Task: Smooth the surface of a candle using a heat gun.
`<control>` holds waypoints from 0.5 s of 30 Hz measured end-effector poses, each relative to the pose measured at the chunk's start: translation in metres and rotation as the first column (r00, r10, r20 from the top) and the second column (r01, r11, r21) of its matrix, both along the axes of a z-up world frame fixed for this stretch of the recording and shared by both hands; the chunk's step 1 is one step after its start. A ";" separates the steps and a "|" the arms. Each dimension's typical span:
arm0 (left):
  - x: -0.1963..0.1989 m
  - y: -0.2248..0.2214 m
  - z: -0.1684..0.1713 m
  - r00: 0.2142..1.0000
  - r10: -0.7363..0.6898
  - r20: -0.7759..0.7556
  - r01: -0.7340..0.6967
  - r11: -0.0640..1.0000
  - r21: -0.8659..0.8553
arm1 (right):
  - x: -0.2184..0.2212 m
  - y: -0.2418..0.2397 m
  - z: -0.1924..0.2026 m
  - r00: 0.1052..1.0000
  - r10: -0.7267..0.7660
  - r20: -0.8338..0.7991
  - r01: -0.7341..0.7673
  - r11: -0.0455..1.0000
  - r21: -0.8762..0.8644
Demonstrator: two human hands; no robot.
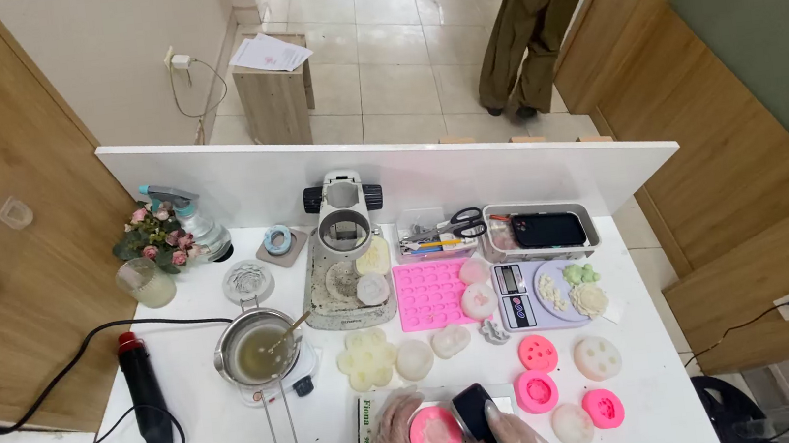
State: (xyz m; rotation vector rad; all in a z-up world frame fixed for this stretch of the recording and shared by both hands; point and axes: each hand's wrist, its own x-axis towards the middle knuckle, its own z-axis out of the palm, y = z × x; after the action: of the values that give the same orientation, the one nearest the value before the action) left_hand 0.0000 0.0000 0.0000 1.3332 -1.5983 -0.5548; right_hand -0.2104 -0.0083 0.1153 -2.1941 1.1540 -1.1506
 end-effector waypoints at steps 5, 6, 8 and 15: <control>-0.003 0.001 -0.001 1.000 0.016 0.021 -0.016 1.000 0.006 | 0.003 -0.008 0.023 0.876 -0.372 0.307 -0.204 0.292 0.934; -0.003 0.002 0.000 1.000 0.026 -0.003 -0.026 0.999 0.018 | 0.008 -0.005 0.027 0.848 -0.466 0.254 -0.120 0.298 0.947; 0.001 0.004 0.004 1.000 0.017 -0.002 -0.017 1.000 -0.009 | 0.004 -0.006 0.016 0.873 -0.384 0.300 -0.173 0.331 0.928; -0.001 -0.003 -0.024 1.000 0.006 0.004 -0.006 1.000 0.024 | -0.015 -0.010 -0.037 0.830 -0.305 0.467 -0.345 0.376 0.860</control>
State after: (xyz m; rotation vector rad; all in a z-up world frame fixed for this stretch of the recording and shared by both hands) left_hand -0.0007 -0.0027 -0.0243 1.3577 -1.5949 -0.5698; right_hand -0.2258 -0.0182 0.0781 -0.8447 1.0646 -0.6966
